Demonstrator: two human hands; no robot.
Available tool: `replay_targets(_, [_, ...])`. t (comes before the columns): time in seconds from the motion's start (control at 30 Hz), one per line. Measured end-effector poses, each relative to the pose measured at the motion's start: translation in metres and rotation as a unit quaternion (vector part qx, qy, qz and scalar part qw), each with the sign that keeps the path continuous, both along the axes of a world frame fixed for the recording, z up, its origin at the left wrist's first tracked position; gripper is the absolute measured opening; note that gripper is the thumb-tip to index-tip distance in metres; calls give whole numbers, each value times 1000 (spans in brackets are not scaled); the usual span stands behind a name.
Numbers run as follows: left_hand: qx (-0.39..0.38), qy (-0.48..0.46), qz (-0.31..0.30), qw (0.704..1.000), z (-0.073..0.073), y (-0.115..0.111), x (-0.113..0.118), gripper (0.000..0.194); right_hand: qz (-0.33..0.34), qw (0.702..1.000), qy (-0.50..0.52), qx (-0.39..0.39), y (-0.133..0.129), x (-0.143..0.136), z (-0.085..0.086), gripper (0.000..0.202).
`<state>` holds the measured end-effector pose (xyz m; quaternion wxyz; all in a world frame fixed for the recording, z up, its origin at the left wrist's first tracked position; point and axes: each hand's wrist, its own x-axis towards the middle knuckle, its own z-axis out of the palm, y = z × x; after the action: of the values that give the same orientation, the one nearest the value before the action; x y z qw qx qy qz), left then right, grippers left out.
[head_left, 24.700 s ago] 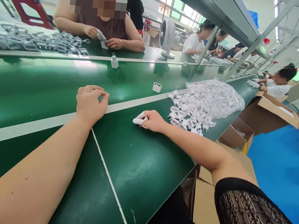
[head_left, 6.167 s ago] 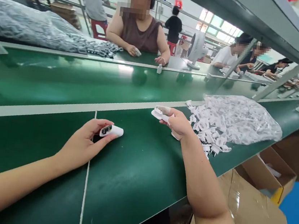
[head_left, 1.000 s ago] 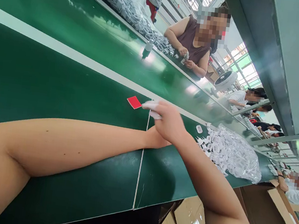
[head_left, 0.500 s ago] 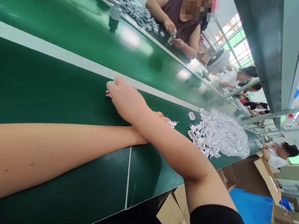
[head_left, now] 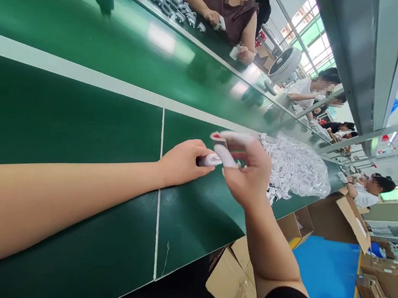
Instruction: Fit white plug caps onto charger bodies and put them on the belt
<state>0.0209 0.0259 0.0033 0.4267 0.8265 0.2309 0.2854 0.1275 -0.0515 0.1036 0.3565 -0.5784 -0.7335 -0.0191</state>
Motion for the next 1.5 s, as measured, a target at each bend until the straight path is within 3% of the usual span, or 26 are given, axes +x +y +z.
replay_targets(0.07, [-4, -11, 12, 1000, 2, 0, 0, 28, -25, 999, 43, 6, -27, 20, -10, 18])
replay_targets(0.17, [-29, -13, 11, 999, 5, 0, 0, 32, -48, 997, 29, 45, -50, 33, -37, 16])
replay_targets(0.27, [-42, -11, 11, 999, 5, -1, -1, 30, -59, 992, -42, 107, -51, 35, -60, 16])
replay_targets(0.4, [-28, -20, 27, 999, 4, -3, -1, 22, -74, 978, -152, 121, -36, 28, -71, 12])
replay_targets(0.6, [-7, -7, 37, 999, 6, -6, -2, 14, -67, 955, -273, 97, -39, 26, -66, 25])
replay_targets(0.77, [-17, 8, 60, 998, 8, -3, -6, 20, -79, 969, -233, 26, -62, 40, -56, 19])
replay_targets(0.87, [-14, 12, 57, 998, 8, -1, -8, 17, -68, 978, -186, 64, -57, 37, -59, 21])
replay_targets(0.97, [-9, 14, 49, 999, 7, -1, -8, 14, -50, 971, -207, 107, -41, 35, -70, 29])
replay_targets(1.07, [-19, 10, 44, 999, 7, 0, -9, 21, -73, 969, -215, 102, -35, 53, -75, 34])
replay_targets(1.17, [-35, 16, -11, 999, 9, 6, -11, 32, -109, 984, -133, 41, -44, 82, -65, 26])
replay_targets(1.3, [-39, 51, -97, 993, 11, 17, -12, 41, -95, 995, -10, -24, -47, 100, -37, 19])
replay_targets(1.4, [-49, 72, -100, 991, 12, 23, -11, 45, -41, 996, 49, -68, -26, 101, -25, 19])
replay_targets(1.5, [-46, 75, -103, 991, 13, 24, -12, 45, 63, 985, 102, -122, 8, 102, -25, 14])
